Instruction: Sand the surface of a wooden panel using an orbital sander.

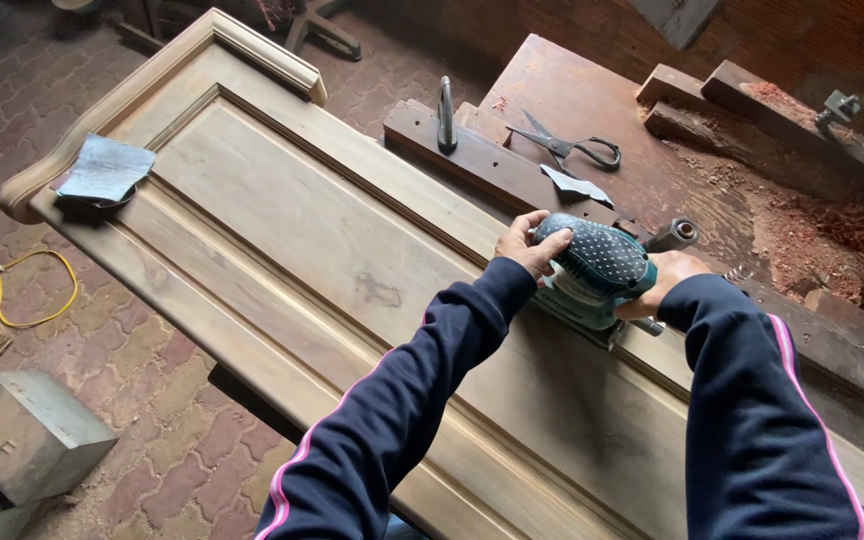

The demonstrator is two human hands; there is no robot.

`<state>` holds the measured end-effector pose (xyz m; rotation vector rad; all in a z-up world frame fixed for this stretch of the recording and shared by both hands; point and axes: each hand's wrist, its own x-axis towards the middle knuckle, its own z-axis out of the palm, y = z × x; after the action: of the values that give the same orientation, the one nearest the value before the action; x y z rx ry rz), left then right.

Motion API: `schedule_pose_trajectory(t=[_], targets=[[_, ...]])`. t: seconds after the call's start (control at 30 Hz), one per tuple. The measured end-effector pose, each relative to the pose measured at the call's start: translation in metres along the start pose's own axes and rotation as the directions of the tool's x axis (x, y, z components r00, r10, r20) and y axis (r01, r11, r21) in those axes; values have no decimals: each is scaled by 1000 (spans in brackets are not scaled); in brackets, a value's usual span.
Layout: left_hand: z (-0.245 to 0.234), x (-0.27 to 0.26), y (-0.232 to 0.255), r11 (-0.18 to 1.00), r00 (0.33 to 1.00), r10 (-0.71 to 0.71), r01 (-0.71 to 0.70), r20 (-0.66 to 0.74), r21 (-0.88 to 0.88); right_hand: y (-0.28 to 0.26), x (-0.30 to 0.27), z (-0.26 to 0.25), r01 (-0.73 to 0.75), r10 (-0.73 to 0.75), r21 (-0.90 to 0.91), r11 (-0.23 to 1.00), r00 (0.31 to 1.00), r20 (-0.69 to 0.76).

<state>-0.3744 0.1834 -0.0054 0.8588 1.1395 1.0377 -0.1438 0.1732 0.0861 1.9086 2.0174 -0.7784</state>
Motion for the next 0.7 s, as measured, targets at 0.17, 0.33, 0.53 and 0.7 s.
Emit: schedule_pose_trajectory(t=[0.17,0.33,0.53,0.7], targets=[[-33,14,8,1000,1000,15,-16,-19,-18,-29,22,0,48,-49,88,995,999,11],[-70,36,6,995,999,43,-45,-20,-85,-67,36,-5,111,-109,21,994,993,-53],[-126,59,11,991,996,86,-84,13,-103,-105,62,-2,129,-124,79,989,990,-62],[-202,93,-2,975,975,171,-147,143,-166,-143,71,2,27,-27,6,1000,998,-56]])
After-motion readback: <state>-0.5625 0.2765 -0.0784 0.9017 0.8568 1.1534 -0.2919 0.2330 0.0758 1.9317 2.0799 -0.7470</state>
